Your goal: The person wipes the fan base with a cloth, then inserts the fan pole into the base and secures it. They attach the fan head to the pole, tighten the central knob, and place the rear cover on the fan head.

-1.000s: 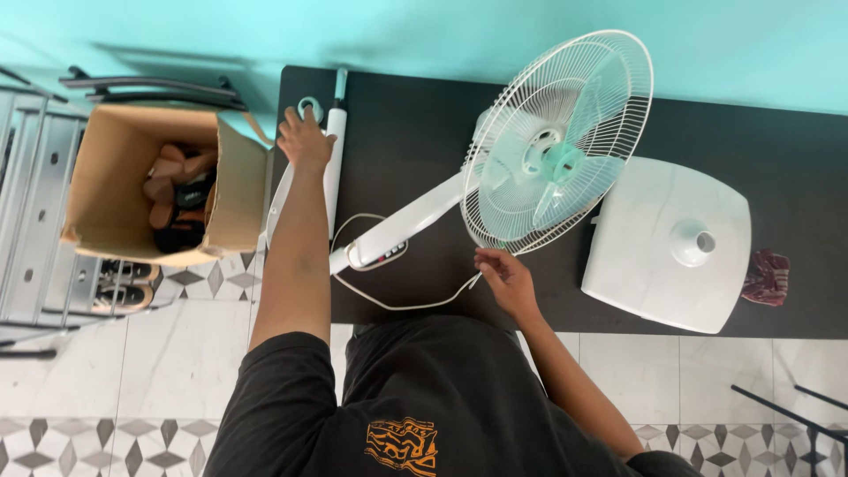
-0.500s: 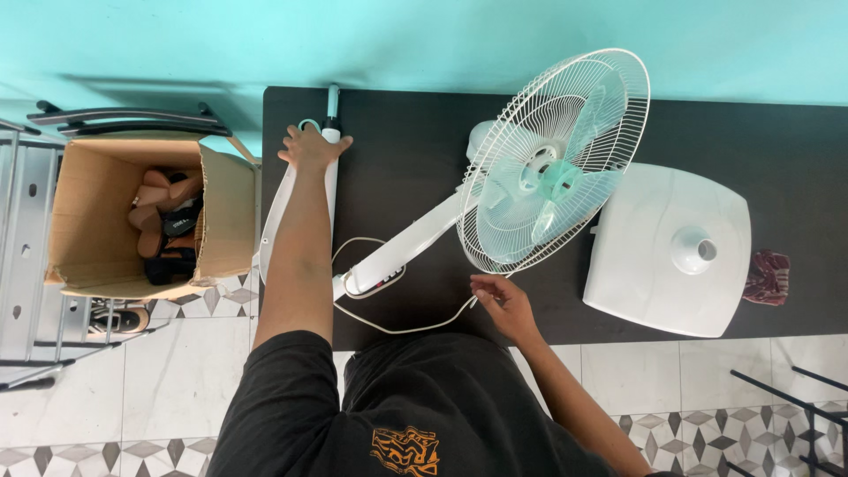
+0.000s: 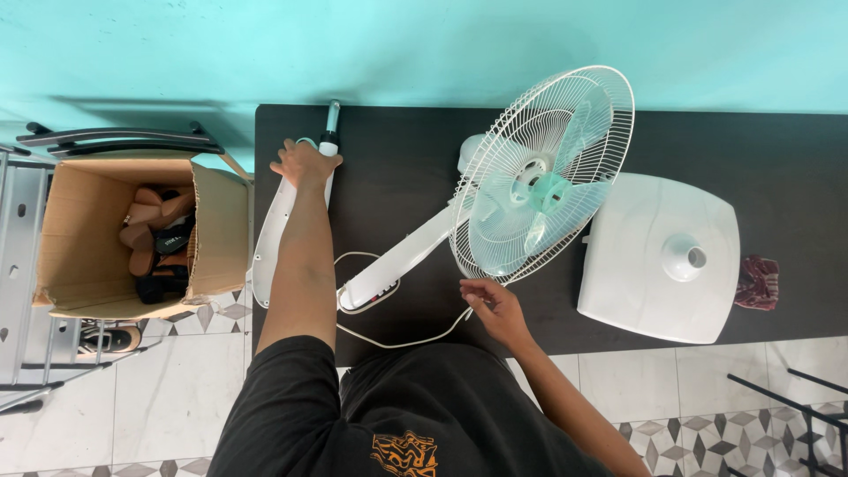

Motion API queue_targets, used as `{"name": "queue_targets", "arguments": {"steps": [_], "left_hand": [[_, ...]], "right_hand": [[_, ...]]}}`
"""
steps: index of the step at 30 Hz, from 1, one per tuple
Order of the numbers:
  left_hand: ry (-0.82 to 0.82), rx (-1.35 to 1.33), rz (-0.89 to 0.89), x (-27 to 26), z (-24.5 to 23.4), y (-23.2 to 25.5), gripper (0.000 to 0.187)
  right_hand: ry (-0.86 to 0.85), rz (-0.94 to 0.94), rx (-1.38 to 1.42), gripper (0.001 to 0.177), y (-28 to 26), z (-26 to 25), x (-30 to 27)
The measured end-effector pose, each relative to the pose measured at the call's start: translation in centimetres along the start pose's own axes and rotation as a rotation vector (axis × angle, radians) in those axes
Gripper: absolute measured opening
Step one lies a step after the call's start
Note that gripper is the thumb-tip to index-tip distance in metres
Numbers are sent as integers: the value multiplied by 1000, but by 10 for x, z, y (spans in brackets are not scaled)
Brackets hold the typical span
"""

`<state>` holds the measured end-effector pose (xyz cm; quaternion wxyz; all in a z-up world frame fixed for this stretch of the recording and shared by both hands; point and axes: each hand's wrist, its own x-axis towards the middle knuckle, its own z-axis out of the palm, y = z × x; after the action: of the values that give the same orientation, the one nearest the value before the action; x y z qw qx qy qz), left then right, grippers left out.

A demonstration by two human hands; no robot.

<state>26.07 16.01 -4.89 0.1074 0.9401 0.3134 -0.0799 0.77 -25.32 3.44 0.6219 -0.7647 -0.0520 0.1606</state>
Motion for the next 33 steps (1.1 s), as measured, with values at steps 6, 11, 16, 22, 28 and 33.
{"name": "queue_targets", "arguments": {"steps": [6,11,16,22,28,33], "left_hand": [[72,21,48,-14,1,7,67],[42,32,96,-21,16,21,81],[81,-44,147,-19,30,27,67],[8,-123,166,-22,24,37,70],[-133,-161,145,-26,-10,55,67],[-117,-169,262,-39,-49,64,63]], "right_hand": [[-10,35,-1,27,-1,0,0],[-20,28,-1,26,-1,-1,2],[-12,47,9,26,-2,-2,1],[-16,56,11,26,0,-2,2],[-25,6,29,27,4,0,7],[-40,-58,16,27,5,2,7]]}}
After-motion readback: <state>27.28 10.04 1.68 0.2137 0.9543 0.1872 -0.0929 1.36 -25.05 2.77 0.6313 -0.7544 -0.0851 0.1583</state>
